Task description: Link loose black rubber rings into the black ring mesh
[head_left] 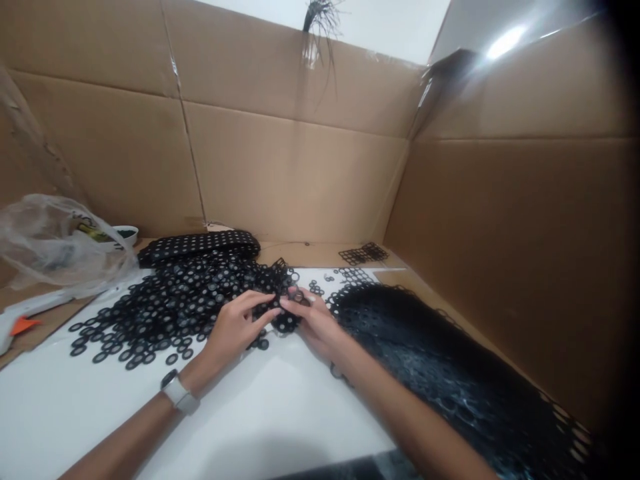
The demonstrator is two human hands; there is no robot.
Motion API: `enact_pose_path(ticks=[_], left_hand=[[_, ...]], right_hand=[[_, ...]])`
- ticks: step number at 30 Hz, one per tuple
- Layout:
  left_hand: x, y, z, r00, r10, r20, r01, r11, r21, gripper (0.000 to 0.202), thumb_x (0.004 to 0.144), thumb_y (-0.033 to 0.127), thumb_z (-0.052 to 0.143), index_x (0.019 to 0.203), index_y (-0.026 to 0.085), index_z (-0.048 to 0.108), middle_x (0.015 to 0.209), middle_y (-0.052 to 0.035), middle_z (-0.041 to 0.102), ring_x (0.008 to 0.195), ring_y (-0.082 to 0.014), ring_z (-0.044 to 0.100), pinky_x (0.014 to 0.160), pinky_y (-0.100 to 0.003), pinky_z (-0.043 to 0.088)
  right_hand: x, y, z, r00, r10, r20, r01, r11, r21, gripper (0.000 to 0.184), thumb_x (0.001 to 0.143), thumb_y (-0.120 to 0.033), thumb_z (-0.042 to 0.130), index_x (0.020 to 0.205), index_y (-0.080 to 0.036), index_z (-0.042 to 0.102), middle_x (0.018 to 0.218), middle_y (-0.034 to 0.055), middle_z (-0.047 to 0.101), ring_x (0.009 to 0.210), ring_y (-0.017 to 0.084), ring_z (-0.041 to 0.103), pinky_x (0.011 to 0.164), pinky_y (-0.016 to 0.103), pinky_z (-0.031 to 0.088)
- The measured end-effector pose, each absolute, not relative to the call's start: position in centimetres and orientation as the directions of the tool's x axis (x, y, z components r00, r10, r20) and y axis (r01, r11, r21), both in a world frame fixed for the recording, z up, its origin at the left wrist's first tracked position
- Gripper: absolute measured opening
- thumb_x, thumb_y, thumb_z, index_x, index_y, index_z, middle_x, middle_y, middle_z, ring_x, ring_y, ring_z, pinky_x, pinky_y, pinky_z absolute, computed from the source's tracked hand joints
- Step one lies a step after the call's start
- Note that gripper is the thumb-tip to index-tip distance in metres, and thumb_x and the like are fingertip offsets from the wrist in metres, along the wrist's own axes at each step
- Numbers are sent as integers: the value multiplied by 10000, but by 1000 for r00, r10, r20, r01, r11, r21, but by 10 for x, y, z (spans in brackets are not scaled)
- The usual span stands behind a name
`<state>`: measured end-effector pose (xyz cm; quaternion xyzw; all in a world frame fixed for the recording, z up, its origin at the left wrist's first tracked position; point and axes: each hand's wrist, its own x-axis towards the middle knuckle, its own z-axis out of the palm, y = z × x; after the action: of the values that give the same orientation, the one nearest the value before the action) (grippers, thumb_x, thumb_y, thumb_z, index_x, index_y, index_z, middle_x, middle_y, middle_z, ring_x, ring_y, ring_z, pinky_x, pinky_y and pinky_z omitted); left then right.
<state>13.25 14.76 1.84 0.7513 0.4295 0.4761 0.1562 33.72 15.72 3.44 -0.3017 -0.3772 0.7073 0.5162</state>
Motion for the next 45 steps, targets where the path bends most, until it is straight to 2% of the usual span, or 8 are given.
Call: enact_pose_path(ticks=[6, 10, 16, 21, 26, 32, 39, 45], left_hand=[[127, 148, 18, 156, 809, 567, 477, -565, 674, 296, 1033, 448, 690, 1220, 256, 815, 1166, -55, 778, 861, -182, 696, 762, -292, 554], [136, 143, 23, 181, 838, 514, 397, -541, 742, 311, 1061, 427, 616, 959, 225, 830, 1055, -52, 792, 961, -209, 729, 853, -289, 553], [121, 153, 30, -56, 918, 392, 362, -347, 865, 415, 1060, 479, 568, 898, 183, 810, 775, -31, 771, 544, -162, 594, 504, -282, 436], [80, 174, 33, -226, 822, 522, 502, -361, 786, 395, 1022, 514, 643, 1197, 212, 827, 1214, -81, 807, 1046, -266, 721, 826, -322, 549], [92, 164, 35, -102, 760, 642, 566, -486, 665, 313, 1015, 492, 707, 1213, 270, 805, 1059, -24, 773, 652, -138, 548, 664, -287, 464], [125, 145, 30, 193, 730, 655, 419, -665, 618, 224, 1028, 412, 725, 1205, 312, 818, 1103, -26, 749, 664, -113, 528, 598, -257, 433], [119, 150, 25, 126, 819, 559, 410, -556, 723, 258, 972, 452, 772, 1168, 304, 852, 1067, -26, 794, 590, -106, 483, 560, -259, 423], [129, 151, 20, 24, 909, 416, 395, -391, 831, 256, 947, 424, 725, 965, 226, 886, 768, -33, 794, 583, -164, 612, 553, -269, 476]], right_hand=[[335, 154, 29, -322, 945, 58, -386, -75, -919, 453, 650, -243, 1021, 996, -211, 730, 940, 9, 744, 837, 185, 700, 807, 340, 589], [332, 153, 29, -308, 947, 94, -337, -16, -941, 409, 675, -285, 1016, 925, -214, 699, 872, -11, 710, 781, 164, 665, 735, 308, 563], [336, 154, 33, -251, 963, 101, -283, 27, -959, 418, 654, -289, 1014, 962, -216, 741, 928, -6, 681, 854, 160, 636, 790, 300, 535], [340, 158, 31, -233, 971, 62, -217, 10, -976, 444, 621, -269, 1021, 958, -201, 741, 890, -3, 675, 826, 161, 625, 779, 308, 522], [333, 153, 35, -191, 979, 67, -295, 8, -955, 438, 640, -272, 1024, 915, -217, 689, 872, -15, 650, 777, 156, 631, 758, 319, 543], [334, 150, 39, -231, 970, 76, -358, -12, -934, 410, 676, -321, 1019, 899, -215, 693, 916, -11, 666, 844, 154, 655, 799, 294, 559], [340, 153, 41, -311, 940, 141, -295, 45, -954, 421, 722, -355, 995, 1001, -218, 712, 929, -6, 698, 806, 149, 673, 804, 309, 578], [339, 151, 42, -297, 931, 213, -163, 170, -972, 403, 754, -418, 962, 973, -218, 690, 907, 8, 737, 780, 163, 682, 750, 305, 549]])
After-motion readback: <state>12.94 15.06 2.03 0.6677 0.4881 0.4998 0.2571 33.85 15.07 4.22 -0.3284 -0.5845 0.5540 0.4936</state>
